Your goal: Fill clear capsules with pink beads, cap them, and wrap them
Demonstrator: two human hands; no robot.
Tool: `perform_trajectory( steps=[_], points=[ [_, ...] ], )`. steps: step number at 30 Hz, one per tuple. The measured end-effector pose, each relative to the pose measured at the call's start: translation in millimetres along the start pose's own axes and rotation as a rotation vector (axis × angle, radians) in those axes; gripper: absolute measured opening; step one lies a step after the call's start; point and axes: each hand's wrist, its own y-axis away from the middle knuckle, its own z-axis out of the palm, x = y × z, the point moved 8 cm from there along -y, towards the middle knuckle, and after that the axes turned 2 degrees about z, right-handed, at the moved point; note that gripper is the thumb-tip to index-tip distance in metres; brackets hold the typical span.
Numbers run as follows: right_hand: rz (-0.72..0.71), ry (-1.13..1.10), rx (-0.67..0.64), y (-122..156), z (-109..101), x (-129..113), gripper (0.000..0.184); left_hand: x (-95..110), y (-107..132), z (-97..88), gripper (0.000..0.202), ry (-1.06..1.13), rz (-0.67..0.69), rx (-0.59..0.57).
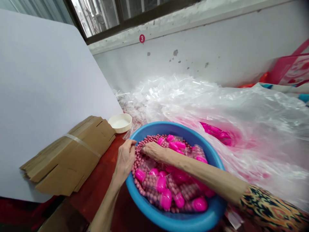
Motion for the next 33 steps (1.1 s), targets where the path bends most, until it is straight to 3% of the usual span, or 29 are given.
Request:
perform_trajectory(
  steps=[10, 21, 27, 33],
  points=[
    [0.007, -0.477, 0.073, 20, -17, 25, 0.021, -8, 1, 0.9, 0.019, 0.265, -0.122, -0.033],
    [-0.001, -0.951, 0.164, 47, -29, 16, 0.026, 9, 17, 31.7, 0.032, 0.703, -0.252, -0.236],
    [-0.04, -1.023, 0.201, 43, -25, 13, 0.029, 5, 19, 35.3, 0.023, 0.838, -0.343, -0.263],
    [-0.01, -0.975, 0.456, 56, -48, 26, 0.027, 7, 21, 34.7, 0.027, 0.962, -0.365, -0.227]
  ],
)
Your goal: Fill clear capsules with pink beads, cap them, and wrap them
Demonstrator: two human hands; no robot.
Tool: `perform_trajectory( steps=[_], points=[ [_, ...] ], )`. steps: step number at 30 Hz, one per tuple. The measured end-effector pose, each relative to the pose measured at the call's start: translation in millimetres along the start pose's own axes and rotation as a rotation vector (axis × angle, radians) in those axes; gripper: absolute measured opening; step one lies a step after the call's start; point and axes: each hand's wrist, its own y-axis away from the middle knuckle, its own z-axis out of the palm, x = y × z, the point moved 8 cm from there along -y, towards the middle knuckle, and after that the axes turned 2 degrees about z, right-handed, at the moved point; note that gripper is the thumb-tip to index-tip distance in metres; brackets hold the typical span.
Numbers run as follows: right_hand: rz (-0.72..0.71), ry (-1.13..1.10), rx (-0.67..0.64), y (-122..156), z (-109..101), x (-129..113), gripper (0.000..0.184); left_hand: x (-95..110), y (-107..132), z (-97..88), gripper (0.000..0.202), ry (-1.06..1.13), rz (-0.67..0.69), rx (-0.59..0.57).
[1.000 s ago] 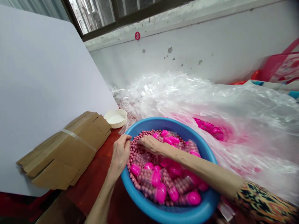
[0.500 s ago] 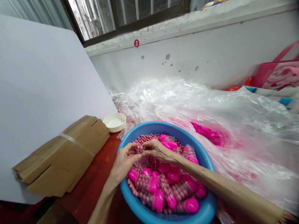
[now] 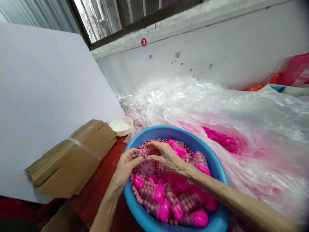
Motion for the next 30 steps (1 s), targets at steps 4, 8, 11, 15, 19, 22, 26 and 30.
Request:
perform_trajectory(
  steps=[4, 8, 11, 15, 19, 22, 26, 30],
  points=[
    [-0.12, 0.046, -0.007, 8, -8, -26, 0.019, -4, 8, 11.4, 0.029, 0.071, -0.035, -0.039],
    [-0.172, 0.051, -0.05, 16, -7, -41, 0.012, -6, 14, 17.2, 0.029, 0.102, -0.043, -0.056],
    [-0.18, 0.047, -0.052, 19, -5, -42, 0.012, -5, 15, 15.6, 0.027, 0.084, -0.016, -0.042],
    [-0.189, 0.045, -0.031, 19, -5, -38, 0.012, 1, 16, 10.4, 0.021, -0.013, 0.068, 0.011],
    [-0.156, 0.041, 0.021, 16, -13, -39, 0.015, 7, 19, 4.4, 0.018, -0.109, 0.148, 0.081],
    [-0.125, 0.056, 0.08, 15, -20, -42, 0.012, 8, 19, 1.9, 0.019, -0.145, 0.17, 0.112],
    [-0.147, 0.129, 0.126, 13, -21, -46, 0.014, 6, 18, 4.8, 0.02, -0.164, 0.151, 0.086],
    [-0.221, 0.253, 0.041, 6, -7, -48, 0.013, 6, 17, 13.3, 0.023, -0.156, 0.103, 0.012]
  ],
)
